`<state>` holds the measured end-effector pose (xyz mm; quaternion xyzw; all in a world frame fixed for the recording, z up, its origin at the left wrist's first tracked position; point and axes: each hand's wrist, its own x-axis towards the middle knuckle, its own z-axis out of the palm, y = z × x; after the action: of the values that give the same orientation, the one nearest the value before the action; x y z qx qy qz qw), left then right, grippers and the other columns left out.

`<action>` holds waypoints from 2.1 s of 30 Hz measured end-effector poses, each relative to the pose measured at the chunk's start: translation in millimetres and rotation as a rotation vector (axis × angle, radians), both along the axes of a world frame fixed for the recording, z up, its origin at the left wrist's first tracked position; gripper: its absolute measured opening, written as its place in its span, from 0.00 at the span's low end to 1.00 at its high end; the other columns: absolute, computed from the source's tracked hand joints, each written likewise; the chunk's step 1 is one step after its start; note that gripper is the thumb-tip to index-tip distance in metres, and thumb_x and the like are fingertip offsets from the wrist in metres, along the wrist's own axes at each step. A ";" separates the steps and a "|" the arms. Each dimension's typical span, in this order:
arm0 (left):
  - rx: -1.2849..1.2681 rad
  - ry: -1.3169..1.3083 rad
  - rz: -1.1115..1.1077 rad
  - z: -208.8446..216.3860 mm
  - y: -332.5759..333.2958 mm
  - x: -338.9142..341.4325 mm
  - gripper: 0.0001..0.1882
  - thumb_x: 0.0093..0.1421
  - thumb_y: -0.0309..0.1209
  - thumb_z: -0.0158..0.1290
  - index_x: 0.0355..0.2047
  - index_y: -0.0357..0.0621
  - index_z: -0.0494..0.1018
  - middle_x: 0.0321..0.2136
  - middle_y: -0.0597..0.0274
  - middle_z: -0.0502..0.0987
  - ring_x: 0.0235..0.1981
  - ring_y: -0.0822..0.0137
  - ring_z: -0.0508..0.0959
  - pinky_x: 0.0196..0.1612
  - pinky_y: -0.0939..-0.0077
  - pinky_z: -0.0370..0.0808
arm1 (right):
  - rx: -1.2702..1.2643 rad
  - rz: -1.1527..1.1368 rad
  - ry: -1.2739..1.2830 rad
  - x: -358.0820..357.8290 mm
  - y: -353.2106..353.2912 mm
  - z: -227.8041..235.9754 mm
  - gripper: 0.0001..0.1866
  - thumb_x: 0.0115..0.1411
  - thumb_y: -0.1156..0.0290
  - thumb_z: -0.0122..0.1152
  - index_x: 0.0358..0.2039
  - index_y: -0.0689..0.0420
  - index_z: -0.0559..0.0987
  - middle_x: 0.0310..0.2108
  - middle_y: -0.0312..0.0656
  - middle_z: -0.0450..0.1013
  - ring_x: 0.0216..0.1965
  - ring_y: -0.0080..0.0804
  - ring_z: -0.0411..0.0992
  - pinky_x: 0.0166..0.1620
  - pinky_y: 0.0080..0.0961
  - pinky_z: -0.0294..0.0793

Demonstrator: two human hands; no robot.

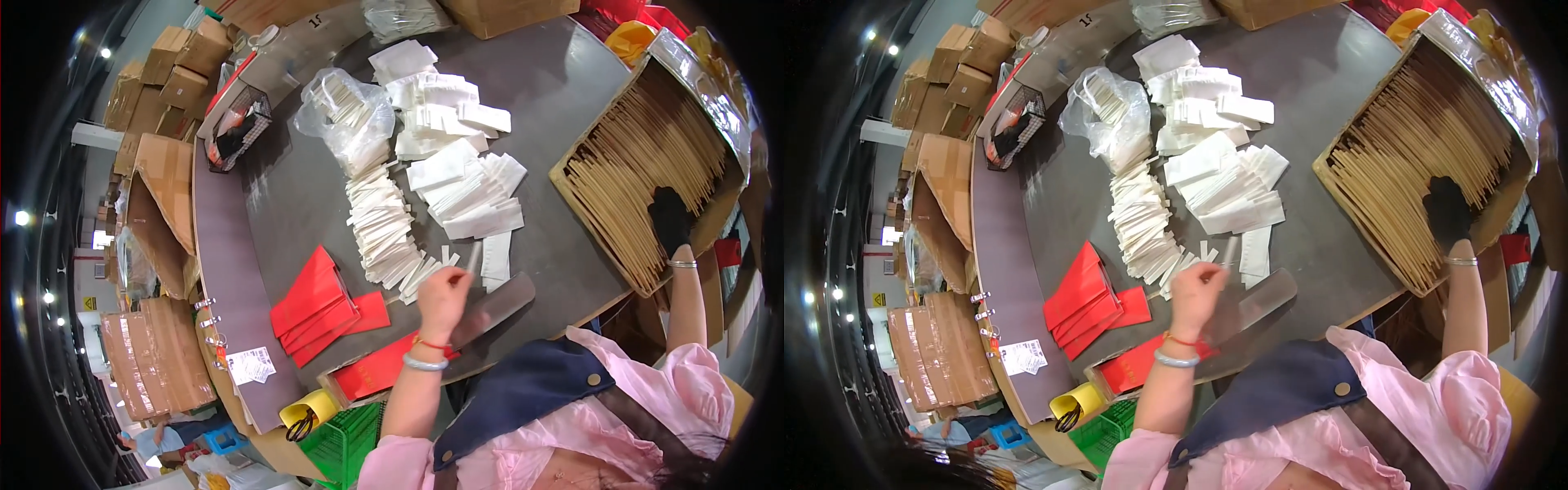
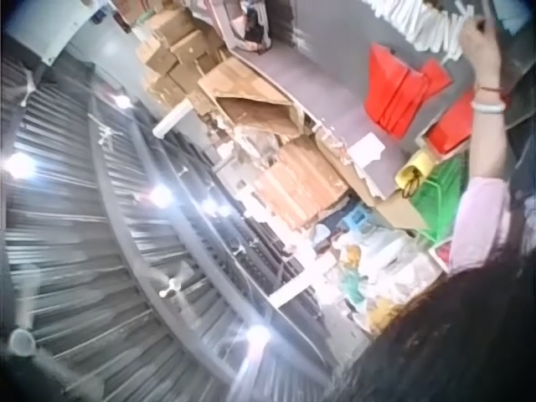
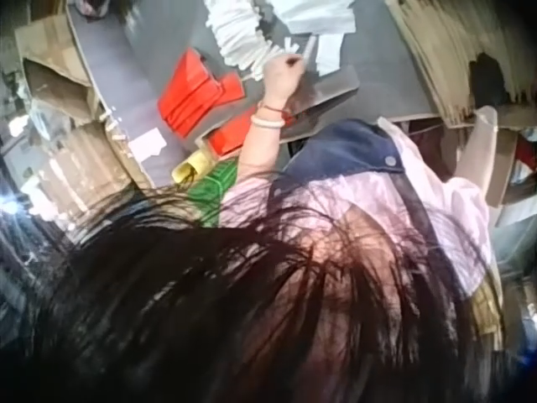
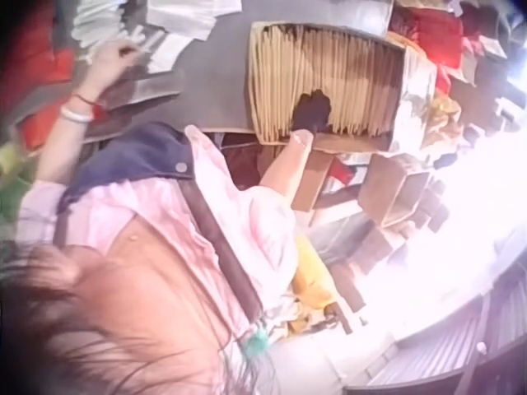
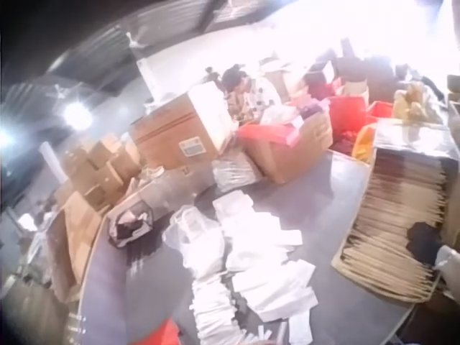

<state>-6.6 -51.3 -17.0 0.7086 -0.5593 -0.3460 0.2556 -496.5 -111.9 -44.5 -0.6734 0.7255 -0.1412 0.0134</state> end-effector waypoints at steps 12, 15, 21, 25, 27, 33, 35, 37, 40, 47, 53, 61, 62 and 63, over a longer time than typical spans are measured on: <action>-0.176 -0.364 -0.275 -22.4 -14.5 -1.8 0.15 0.46 0.32 0.65 0.33 0.45 0.74 0.30 0.56 0.74 0.36 0.52 0.76 0.38 0.60 0.73 | 0.075 -0.210 -0.082 4.9 -0.7 -22.4 0.16 0.62 0.71 0.51 0.50 0.61 0.71 0.49 0.49 0.70 0.54 0.45 0.67 0.57 0.35 0.65; -0.182 -0.318 -0.283 -16.2 -10.4 1.0 0.15 0.45 0.30 0.65 0.32 0.44 0.74 0.29 0.56 0.74 0.34 0.53 0.76 0.37 0.61 0.73 | -0.181 -0.261 -0.237 -0.8 4.6 -27.5 0.19 0.66 0.68 0.50 0.54 0.63 0.70 0.54 0.50 0.70 0.57 0.44 0.67 0.60 0.36 0.63; -0.042 0.026 -0.196 5.6 -5.1 10.1 0.14 0.46 0.29 0.66 0.32 0.41 0.75 0.23 0.57 0.75 0.25 0.58 0.75 0.31 0.68 0.73 | -0.221 0.104 -0.759 119.8 31.1 52.2 0.09 0.65 0.76 0.54 0.44 0.63 0.75 0.36 0.45 0.75 0.39 0.36 0.73 0.45 0.24 0.71; 0.165 0.144 -0.268 28.3 28.3 11.6 0.14 0.45 0.30 0.67 0.32 0.41 0.77 0.24 0.57 0.75 0.26 0.57 0.75 0.33 0.66 0.74 | 0.006 0.531 -0.642 177.9 31.6 71.2 0.09 0.53 0.79 0.59 0.36 0.58 0.79 0.27 0.45 0.71 0.32 0.45 0.71 0.37 0.35 0.70; -0.042 -0.363 -0.426 21.4 49.5 8.6 0.19 0.39 0.32 0.68 0.34 0.45 0.79 0.32 0.61 0.76 0.37 0.55 0.74 0.43 0.62 0.71 | 0.148 0.645 -0.571 196.6 35.4 56.5 0.10 0.54 0.74 0.62 0.38 0.52 0.81 0.25 0.44 0.70 0.31 0.45 0.71 0.35 0.36 0.71; -0.176 -0.364 -0.216 39.3 94.1 24.9 0.29 0.40 0.34 0.69 0.46 0.48 0.77 0.42 0.61 0.73 0.46 0.55 0.70 0.49 0.60 0.66 | 0.362 0.848 -0.356 219.4 44.6 20.1 0.12 0.57 0.60 0.62 0.42 0.41 0.82 0.27 0.43 0.71 0.30 0.45 0.72 0.34 0.37 0.73; -0.157 -0.506 -0.236 43.8 108.5 35.3 0.35 0.39 0.34 0.70 0.50 0.48 0.74 0.45 0.59 0.72 0.48 0.53 0.68 0.51 0.59 0.65 | 0.368 0.899 -0.250 226.2 44.2 14.1 0.12 0.57 0.60 0.61 0.42 0.41 0.81 0.28 0.43 0.72 0.31 0.46 0.72 0.33 0.37 0.73; -0.130 -0.458 -0.238 29.3 113.7 38.3 0.37 0.37 0.35 0.71 0.51 0.45 0.73 0.48 0.58 0.71 0.50 0.51 0.67 0.53 0.57 0.64 | 0.374 0.940 -0.137 236.3 46.7 3.2 0.12 0.57 0.60 0.61 0.42 0.42 0.81 0.29 0.43 0.72 0.31 0.46 0.73 0.33 0.37 0.72; -0.185 -0.383 -0.260 23.7 97.0 12.4 0.38 0.36 0.35 0.71 0.51 0.42 0.73 0.48 0.59 0.71 0.51 0.50 0.67 0.54 0.58 0.64 | 0.298 1.054 -0.470 270.9 55.7 2.9 0.11 0.54 0.65 0.64 0.40 0.47 0.81 0.31 0.46 0.73 0.33 0.45 0.74 0.34 0.39 0.74; -0.257 -0.419 -0.243 10.4 90.9 4.2 0.39 0.36 0.34 0.71 0.51 0.41 0.72 0.47 0.58 0.71 0.49 0.53 0.68 0.52 0.57 0.65 | 0.492 0.607 -0.871 283.0 71.7 -30.3 0.08 0.52 0.74 0.65 0.34 0.59 0.80 0.31 0.46 0.75 0.35 0.41 0.76 0.40 0.30 0.74; -0.207 -0.397 -0.308 20.0 75.4 14.6 0.35 0.39 0.30 0.66 0.51 0.47 0.71 0.44 0.56 0.70 0.48 0.52 0.69 0.49 0.58 0.67 | 0.111 0.967 -0.374 300.1 60.8 15.3 0.31 0.44 0.51 0.68 0.46 0.54 0.74 0.46 0.45 0.72 0.46 0.43 0.70 0.51 0.43 0.65; -0.248 -0.434 -0.495 79.4 50.4 99.5 0.14 0.38 0.22 0.60 0.29 0.42 0.74 0.41 0.54 0.71 0.45 0.50 0.70 0.46 0.57 0.71 | 0.128 0.791 -0.315 255.2 36.5 58.6 0.32 0.36 0.51 0.73 0.42 0.52 0.76 0.40 0.43 0.72 0.46 0.43 0.70 0.52 0.44 0.62; -0.264 -0.561 -0.404 82.0 48.5 109.1 0.17 0.38 0.21 0.60 0.32 0.42 0.75 0.46 0.51 0.70 0.49 0.47 0.69 0.51 0.55 0.69 | 0.129 0.792 -0.319 255.0 36.4 61.4 0.32 0.36 0.51 0.73 0.42 0.52 0.76 0.40 0.43 0.72 0.46 0.43 0.70 0.52 0.44 0.62; -0.304 -0.774 -0.271 72.3 57.5 113.4 0.21 0.39 0.25 0.64 0.37 0.43 0.77 0.50 0.48 0.68 0.53 0.44 0.66 0.56 0.52 0.65 | 0.146 0.788 -0.261 256.2 37.2 63.2 0.32 0.36 0.52 0.73 0.41 0.53 0.76 0.39 0.43 0.71 0.46 0.43 0.70 0.52 0.43 0.62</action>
<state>106.8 6.2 55.3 0.6605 -0.7465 0.0012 0.0809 -240.3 -74.7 18.7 -0.8731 0.4128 -0.1578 0.2058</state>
